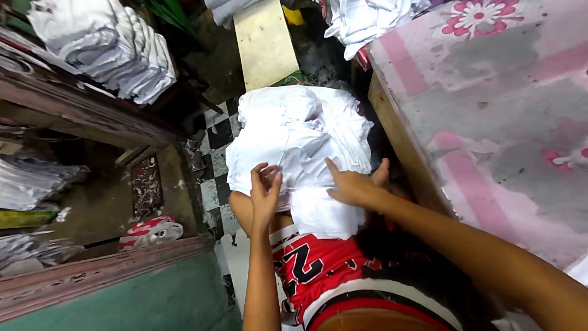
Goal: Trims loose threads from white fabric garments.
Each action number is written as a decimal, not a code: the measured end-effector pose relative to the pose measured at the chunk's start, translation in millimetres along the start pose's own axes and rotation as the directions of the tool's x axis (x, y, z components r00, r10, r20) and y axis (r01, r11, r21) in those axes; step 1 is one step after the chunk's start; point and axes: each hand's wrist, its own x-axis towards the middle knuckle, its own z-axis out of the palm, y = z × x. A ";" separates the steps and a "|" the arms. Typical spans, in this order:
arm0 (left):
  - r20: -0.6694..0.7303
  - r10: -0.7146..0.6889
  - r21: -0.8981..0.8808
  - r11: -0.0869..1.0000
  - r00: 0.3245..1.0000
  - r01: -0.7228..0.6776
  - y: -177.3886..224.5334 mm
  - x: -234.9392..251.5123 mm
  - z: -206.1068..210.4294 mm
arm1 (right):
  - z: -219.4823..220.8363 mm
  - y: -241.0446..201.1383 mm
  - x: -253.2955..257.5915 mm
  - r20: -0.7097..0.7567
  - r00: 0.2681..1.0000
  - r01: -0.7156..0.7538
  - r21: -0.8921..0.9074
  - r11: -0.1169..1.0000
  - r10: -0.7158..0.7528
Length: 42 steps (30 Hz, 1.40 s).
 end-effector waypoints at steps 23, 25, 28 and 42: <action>-0.056 -0.112 0.095 0.989 0.992 0.117 -6.9 -116.9 25.8 | 33.4 -13.0 -13.0 0.158 0.881 0.454 -0.015 0.891 -0.446; -0.077 -0.079 0.229 0.969 0.994 0.095 -5.7 -120.8 21.7 | 31.0 -8.0 -9.8 0.113 0.899 0.428 -0.023 0.903 -0.423; -0.083 -0.167 0.193 0.964 0.982 0.181 -6.6 -124.0 16.6 | 32.4 -5.4 -7.0 0.088 0.901 0.429 -0.036 0.903 -0.425; -0.016 -0.406 -0.085 0.911 0.914 0.403 -10.2 -109.1 -1.0 | 78.5 -30.0 -7.3 -0.011 0.823 0.562 -0.130 0.817 -0.568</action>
